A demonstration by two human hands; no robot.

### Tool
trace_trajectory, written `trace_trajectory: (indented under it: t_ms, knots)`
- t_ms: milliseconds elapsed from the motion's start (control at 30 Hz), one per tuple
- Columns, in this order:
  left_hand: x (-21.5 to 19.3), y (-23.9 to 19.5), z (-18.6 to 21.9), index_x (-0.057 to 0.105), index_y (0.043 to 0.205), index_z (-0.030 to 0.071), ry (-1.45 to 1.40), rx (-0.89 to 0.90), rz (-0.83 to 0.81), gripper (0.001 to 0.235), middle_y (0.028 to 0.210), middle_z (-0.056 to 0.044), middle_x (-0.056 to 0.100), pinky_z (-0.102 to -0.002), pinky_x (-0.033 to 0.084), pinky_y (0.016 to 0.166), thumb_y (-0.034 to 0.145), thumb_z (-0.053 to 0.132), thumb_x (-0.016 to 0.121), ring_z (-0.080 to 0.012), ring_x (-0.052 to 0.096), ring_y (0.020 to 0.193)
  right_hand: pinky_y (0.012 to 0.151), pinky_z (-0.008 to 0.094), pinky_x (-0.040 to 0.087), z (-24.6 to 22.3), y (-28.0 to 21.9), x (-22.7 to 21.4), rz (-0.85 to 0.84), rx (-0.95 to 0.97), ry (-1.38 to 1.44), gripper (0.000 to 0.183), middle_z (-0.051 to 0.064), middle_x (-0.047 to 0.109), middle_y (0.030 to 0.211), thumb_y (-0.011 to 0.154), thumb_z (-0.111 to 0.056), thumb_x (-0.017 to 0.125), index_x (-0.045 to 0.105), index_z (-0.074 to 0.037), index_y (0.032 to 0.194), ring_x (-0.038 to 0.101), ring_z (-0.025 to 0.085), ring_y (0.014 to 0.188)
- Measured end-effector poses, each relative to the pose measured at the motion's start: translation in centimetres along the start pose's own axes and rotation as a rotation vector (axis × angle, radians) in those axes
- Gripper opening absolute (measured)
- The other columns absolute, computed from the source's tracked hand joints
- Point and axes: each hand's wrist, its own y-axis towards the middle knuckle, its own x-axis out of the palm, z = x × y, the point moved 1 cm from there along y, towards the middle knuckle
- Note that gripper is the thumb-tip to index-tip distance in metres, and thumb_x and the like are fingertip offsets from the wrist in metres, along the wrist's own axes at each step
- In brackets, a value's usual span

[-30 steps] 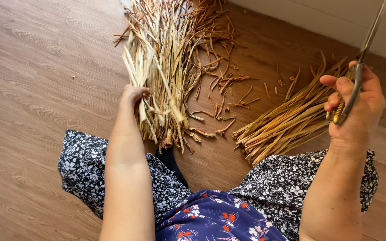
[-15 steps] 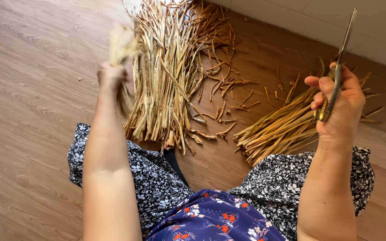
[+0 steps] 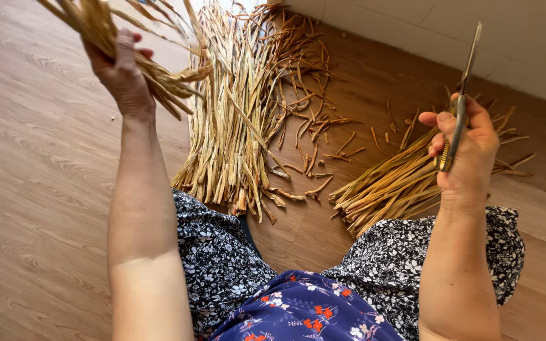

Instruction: The person sits on the floor and uses scissors to cut bundles of dried plant stalks into smaller pieces. They hold a bunch of stalks in one hand and repeatedly snip them with the other, creating a pile of cut material on the floor.

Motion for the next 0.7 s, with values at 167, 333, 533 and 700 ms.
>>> trace_trajectory:
  t_ms: [167, 333, 533, 700]
  knots:
    - [1.8, -1.8, -2.9, 0.054, 0.12, -0.004, -0.241, -0.691, 0.023, 0.03, 0.096, -0.011, 0.063, -0.033, 0.066, 0.069, 0.1, 0.008, 0.072, -0.0202, 0.066, 0.084, 0.055, 0.019, 0.047, 0.5, 0.0, 0.4, -0.013, 0.026, 0.044, 0.037, 0.018, 0.074, 0.1, 0.1, -0.008, 0.076, 0.059, -0.007, 0.134, 0.057, 0.007, 0.059]
    - [5.7, -2.6, 1.8, 0.059, 0.127, -0.003, -0.904, -0.444, 0.051, 0.029, 0.096, -0.008, 0.066, -0.026, 0.064, 0.081, 0.107, 0.018, 0.062, -0.014, 0.067, 0.086, 0.055, 0.02, 0.049, 1.1, -0.4, 1.8, -0.052, 0.052, 0.099, 0.04, 0.014, 0.071, 0.095, 0.099, -0.006, 0.076, 0.06, -0.008, 0.136, 0.06, 0.009, 0.062]
    - [15.6, -12.6, 4.9, 0.061, 0.11, 0.006, -1.119, -0.301, -0.459, 0.021, 0.098, -0.008, 0.071, -0.035, 0.061, 0.085, 0.122, 0.022, 0.054, -0.0165, 0.07, 0.091, 0.054, 0.022, 0.058, 3.8, -1.0, 6.6, -0.187, 0.145, 0.127, 0.055, 0.018, 0.066, 0.116, 0.086, -0.004, 0.076, 0.054, -0.017, 0.135, 0.07, 0.012, 0.07]
    - [22.7, -19.9, 3.5, 0.06, 0.107, 0.002, -0.84, -1.246, -0.076, 0.033, 0.098, -0.013, 0.069, -0.04, 0.062, 0.087, 0.104, 0.032, 0.048, -0.0242, 0.071, 0.091, 0.099, 0.033, 0.062, 5.2, -3.0, 8.7, -0.49, -0.694, -0.646, 0.069, 0.008, 0.051, 0.152, 0.094, 0.015, 0.08, 0.052, -0.016, 0.148, 0.064, 0.027, 0.126]
